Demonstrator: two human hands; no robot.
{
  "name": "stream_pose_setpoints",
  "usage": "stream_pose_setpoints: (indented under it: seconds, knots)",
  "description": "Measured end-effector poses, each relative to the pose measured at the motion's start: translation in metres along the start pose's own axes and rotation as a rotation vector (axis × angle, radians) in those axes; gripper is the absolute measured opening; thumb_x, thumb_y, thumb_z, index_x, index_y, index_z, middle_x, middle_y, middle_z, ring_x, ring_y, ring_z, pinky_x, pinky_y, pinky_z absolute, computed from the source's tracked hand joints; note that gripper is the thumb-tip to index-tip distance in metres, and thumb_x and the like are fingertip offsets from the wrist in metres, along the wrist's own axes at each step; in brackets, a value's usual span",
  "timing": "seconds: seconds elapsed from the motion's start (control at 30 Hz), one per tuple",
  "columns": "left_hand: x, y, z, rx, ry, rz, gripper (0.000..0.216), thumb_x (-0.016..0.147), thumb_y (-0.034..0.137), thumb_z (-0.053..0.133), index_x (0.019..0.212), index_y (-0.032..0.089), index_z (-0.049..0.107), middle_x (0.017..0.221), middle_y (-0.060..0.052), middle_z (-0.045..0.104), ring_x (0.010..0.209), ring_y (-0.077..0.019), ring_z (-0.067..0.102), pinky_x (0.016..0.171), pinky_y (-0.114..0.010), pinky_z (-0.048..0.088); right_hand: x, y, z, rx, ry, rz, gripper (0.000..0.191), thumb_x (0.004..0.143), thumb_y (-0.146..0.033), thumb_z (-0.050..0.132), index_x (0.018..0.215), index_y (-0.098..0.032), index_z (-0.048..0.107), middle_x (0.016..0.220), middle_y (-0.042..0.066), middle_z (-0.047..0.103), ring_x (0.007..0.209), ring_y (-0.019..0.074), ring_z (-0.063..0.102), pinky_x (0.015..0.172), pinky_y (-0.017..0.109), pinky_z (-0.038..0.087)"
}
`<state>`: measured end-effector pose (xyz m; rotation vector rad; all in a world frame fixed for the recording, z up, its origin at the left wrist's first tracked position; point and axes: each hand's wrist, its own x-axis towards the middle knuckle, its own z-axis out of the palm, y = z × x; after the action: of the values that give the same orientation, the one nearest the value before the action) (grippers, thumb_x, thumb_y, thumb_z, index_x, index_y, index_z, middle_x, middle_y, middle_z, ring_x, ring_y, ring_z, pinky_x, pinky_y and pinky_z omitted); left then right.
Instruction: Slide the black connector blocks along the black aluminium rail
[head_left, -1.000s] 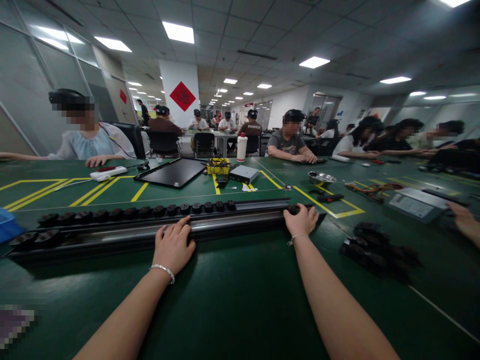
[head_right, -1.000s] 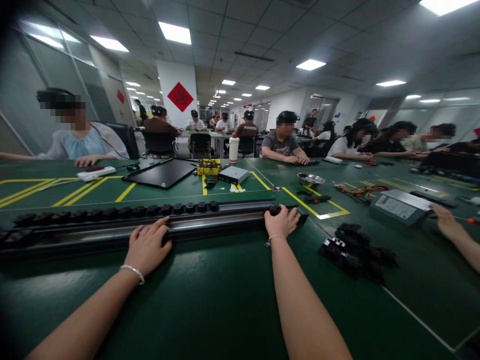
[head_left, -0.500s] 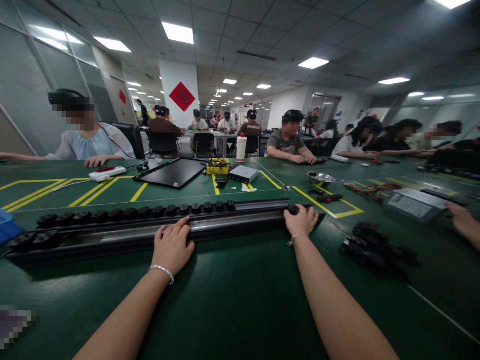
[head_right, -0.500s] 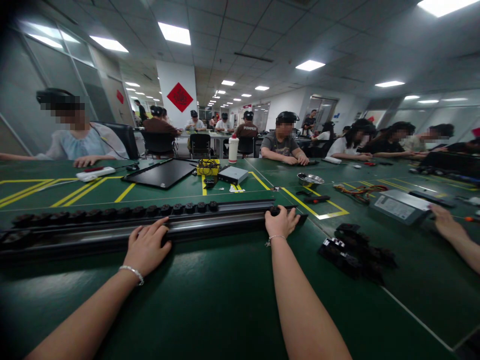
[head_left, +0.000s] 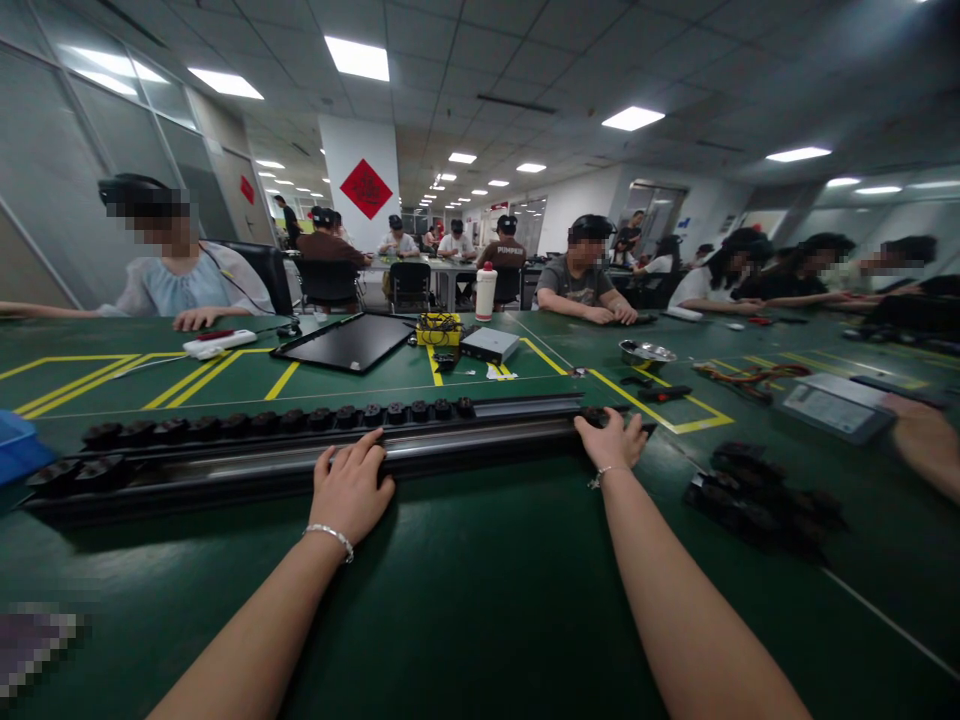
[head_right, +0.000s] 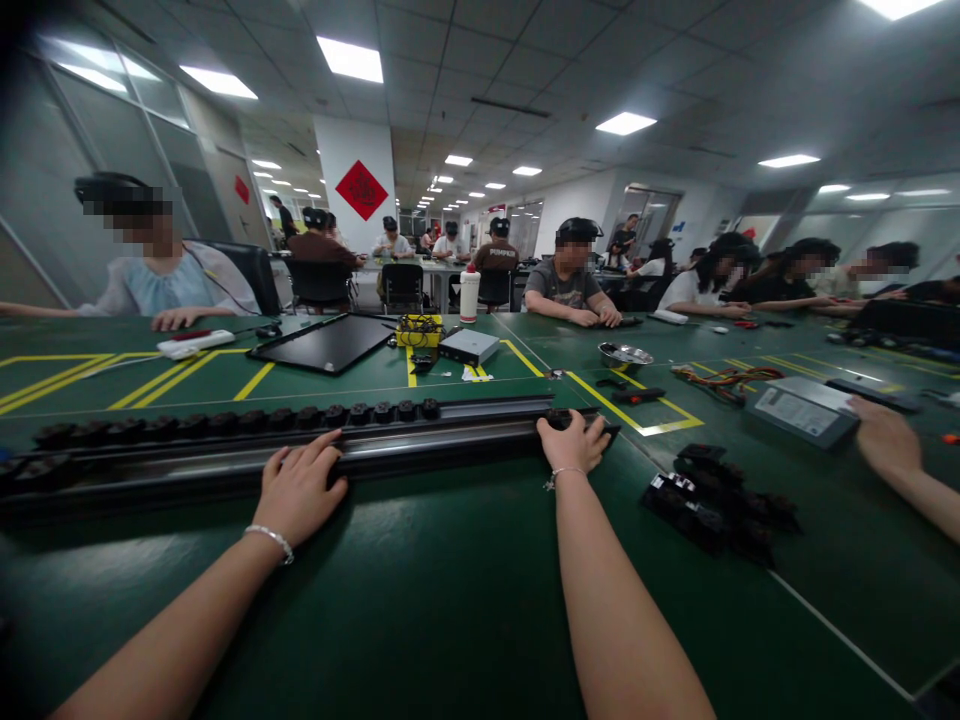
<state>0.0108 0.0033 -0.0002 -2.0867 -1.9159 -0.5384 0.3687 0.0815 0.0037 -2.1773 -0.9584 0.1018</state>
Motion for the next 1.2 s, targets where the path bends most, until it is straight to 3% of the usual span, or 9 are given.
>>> stream_pose_setpoints:
  seconds: [0.17, 0.5, 0.97, 1.2]
  knots:
    - [-0.0003, 0.0001, 0.0008, 0.000, 0.007, 0.003, 0.020, 0.075, 0.030, 0.043, 0.091, 0.025, 0.054, 0.134, 0.001, 0.047, 0.109, -0.0213, 0.050, 0.101, -0.046, 0.021, 0.0037, 0.0029, -0.0039, -0.051, -0.048, 0.025, 0.076, 0.064, -0.059, 0.053, 0.132, -0.027, 0.038, 0.149, 0.012, 0.007, 0.134, 0.0358, 0.008, 0.103, 0.055, 0.017]
    - [0.0002, 0.0015, -0.0020, 0.009, 0.005, 0.004, 0.019, 0.074, 0.028, 0.043, 0.090, 0.025, 0.054, 0.134, 0.001, 0.047, 0.108, -0.0214, 0.051, 0.101, -0.046, 0.022, 0.0022, 0.0002, -0.0061, -0.006, -0.074, 0.001, 0.065, 0.069, -0.054, 0.053, 0.128, -0.029, 0.044, 0.149, 0.011, 0.005, 0.135, 0.0338, 0.004, 0.104, 0.054, 0.017]
    - [-0.0001, 0.0022, -0.0038, -0.012, -0.011, -0.009, 0.022, 0.075, 0.029, 0.043, 0.091, 0.025, 0.057, 0.135, 0.000, 0.046, 0.109, -0.0220, 0.050, 0.103, -0.045, 0.020, 0.0042, 0.0006, -0.0049, 0.014, -0.013, -0.026, 0.045, 0.072, -0.048, 0.051, 0.114, -0.031, 0.057, 0.144, 0.006, 0.023, 0.133, 0.0350, 0.013, 0.101, 0.055, 0.025]
    - [0.0007, 0.0022, -0.0035, -0.027, -0.032, -0.027, 0.023, 0.074, 0.029, 0.043, 0.092, 0.026, 0.057, 0.135, 0.000, 0.047, 0.110, -0.0222, 0.050, 0.102, -0.046, 0.021, 0.0044, 0.0041, -0.0008, -0.139, -0.026, -0.170, 0.052, 0.080, -0.042, 0.038, 0.130, -0.025, 0.041, 0.147, 0.008, 0.020, 0.136, 0.0299, 0.005, 0.102, 0.061, 0.013]
